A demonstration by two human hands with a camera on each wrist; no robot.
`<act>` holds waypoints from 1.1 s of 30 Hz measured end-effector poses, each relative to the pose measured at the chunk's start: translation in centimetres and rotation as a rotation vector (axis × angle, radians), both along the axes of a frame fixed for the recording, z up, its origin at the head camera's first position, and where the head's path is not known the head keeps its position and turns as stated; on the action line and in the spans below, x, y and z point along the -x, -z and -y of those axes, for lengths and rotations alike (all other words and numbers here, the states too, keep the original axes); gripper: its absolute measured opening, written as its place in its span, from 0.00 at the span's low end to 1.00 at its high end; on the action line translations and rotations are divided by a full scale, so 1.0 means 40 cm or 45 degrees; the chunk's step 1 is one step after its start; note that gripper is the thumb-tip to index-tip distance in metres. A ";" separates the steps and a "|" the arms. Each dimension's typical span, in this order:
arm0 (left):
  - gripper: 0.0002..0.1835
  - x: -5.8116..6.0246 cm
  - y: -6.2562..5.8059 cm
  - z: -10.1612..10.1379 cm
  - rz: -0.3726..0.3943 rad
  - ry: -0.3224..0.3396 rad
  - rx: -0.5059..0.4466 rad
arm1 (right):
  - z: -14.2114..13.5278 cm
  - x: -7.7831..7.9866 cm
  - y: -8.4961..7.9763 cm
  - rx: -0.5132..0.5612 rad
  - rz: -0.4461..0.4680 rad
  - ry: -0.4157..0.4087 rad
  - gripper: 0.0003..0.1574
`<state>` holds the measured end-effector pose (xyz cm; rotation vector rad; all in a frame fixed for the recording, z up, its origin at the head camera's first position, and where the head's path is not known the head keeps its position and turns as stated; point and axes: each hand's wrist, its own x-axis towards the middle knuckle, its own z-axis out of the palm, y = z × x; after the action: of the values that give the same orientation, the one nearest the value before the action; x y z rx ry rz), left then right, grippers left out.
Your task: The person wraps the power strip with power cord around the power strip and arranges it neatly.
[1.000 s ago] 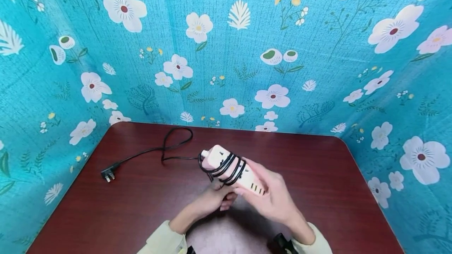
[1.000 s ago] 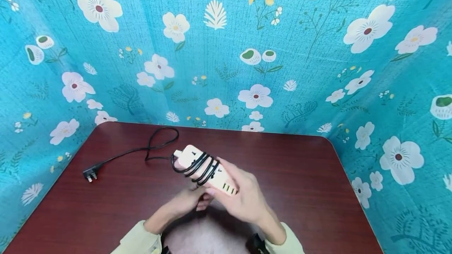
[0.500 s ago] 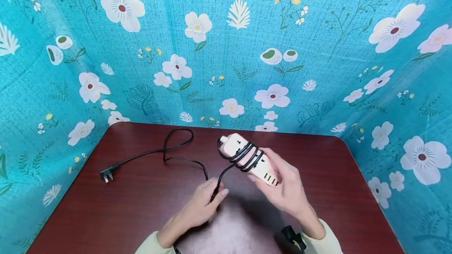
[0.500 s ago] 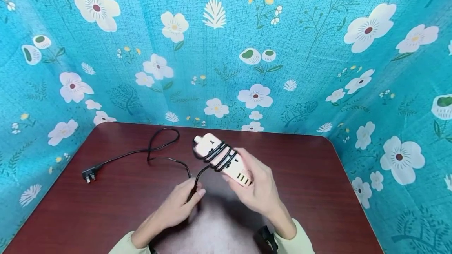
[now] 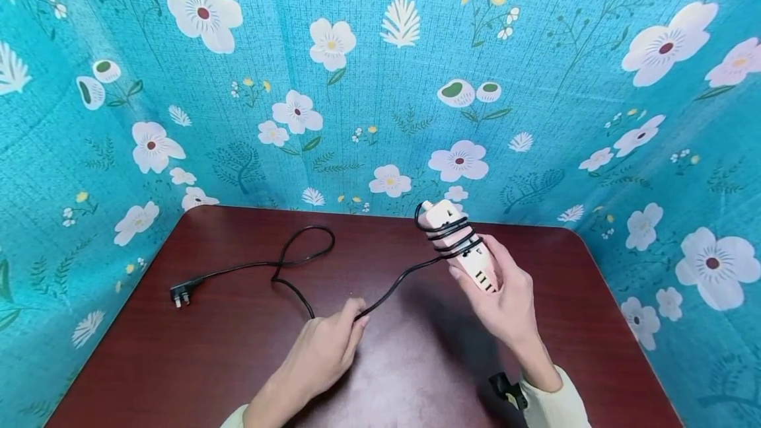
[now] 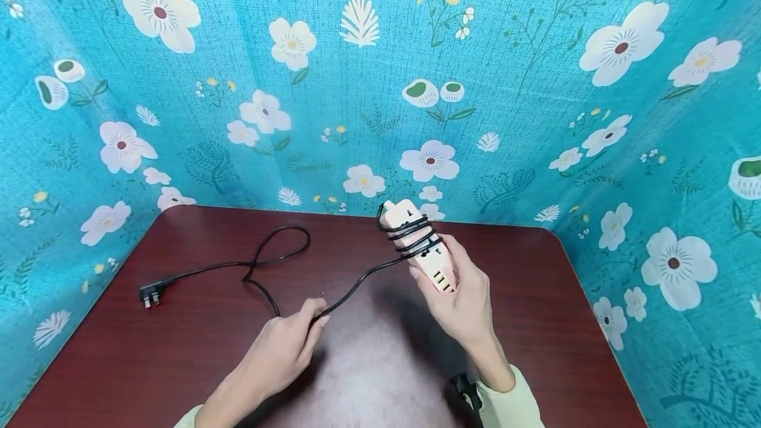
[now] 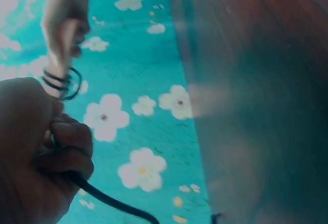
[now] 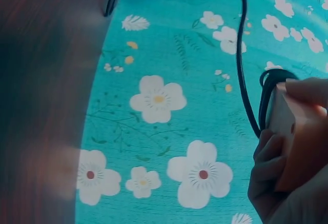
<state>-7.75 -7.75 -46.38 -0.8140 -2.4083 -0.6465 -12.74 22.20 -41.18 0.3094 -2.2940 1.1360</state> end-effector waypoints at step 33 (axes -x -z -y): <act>0.13 0.030 -0.265 0.029 -1.263 0.234 0.442 | 0.059 -0.040 0.070 -0.667 0.090 0.055 0.47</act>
<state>-8.95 -8.92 -35.77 -1.1531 -1.5399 0.1435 -11.14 19.85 -43.99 0.4158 -2.6211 0.5126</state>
